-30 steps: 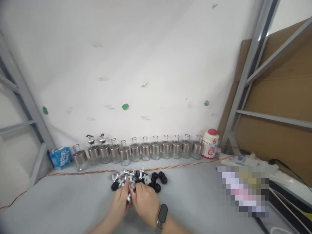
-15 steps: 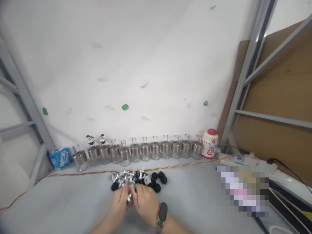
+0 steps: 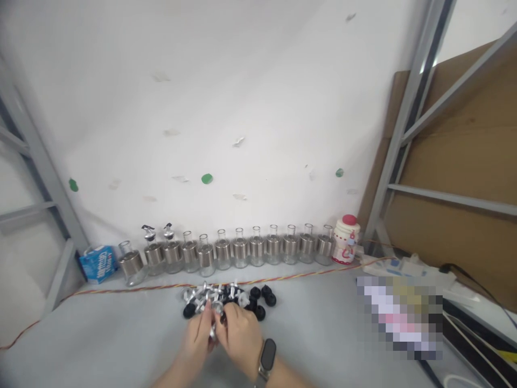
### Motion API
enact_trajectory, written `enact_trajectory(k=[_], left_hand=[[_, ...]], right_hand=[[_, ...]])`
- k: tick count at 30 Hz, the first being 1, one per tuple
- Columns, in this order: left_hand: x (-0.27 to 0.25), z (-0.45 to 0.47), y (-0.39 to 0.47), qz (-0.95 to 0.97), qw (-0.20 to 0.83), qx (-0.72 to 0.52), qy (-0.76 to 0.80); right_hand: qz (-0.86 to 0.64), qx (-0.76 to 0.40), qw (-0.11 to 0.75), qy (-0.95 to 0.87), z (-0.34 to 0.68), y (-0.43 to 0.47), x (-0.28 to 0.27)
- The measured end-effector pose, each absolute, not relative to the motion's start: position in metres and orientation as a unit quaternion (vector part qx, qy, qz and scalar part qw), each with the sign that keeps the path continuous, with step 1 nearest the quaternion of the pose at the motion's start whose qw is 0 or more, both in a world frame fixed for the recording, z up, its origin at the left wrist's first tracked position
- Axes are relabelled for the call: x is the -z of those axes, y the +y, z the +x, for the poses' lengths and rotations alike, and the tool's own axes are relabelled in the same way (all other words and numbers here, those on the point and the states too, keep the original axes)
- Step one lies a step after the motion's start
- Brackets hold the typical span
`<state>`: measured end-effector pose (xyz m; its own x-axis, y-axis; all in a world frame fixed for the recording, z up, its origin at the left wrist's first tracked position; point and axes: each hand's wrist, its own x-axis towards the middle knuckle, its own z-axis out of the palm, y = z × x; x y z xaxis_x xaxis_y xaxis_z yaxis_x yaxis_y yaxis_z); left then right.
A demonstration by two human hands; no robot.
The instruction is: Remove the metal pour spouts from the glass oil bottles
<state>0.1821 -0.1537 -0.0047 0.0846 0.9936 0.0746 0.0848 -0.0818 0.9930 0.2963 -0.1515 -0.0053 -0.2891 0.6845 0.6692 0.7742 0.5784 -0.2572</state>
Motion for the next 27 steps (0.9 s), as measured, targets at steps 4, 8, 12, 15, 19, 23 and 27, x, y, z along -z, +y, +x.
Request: enact_trajectory(k=[4,8,12,15,19,23,27], left_hand=[[0.005,0.182,-0.153,0.544,0.502,-0.473,0.478],[0.009,0.181,-0.15,0.548,0.492,-0.472,0.485],[0.013,0.181,-0.148,0.555,0.489,-0.473,0.479],[0.013,0.18,-0.148,0.559,0.487,-0.474,0.475],[0.011,0.18,-0.15,0.579,0.485,-0.467,0.46],[0.006,0.181,-0.152,0.591,0.474,-0.453,0.47],[0.0,0.18,-0.154,0.622,0.444,-0.444,0.467]], right_hand=[[-0.497,-0.096,0.388,-0.771,0.293,-0.156,0.003],[-0.498,-0.129,0.376,-0.77,0.293,-0.156,0.003],[-0.481,-0.099,0.365,-0.791,0.297,-0.153,0.005],[-0.476,-0.079,0.357,-0.8,0.299,-0.151,0.007],[-0.463,-0.034,0.346,-0.815,0.301,-0.148,0.01],[-0.448,0.008,0.346,-0.824,0.301,-0.146,0.014],[-0.435,-0.074,0.429,-0.788,0.3,-0.145,0.017]])
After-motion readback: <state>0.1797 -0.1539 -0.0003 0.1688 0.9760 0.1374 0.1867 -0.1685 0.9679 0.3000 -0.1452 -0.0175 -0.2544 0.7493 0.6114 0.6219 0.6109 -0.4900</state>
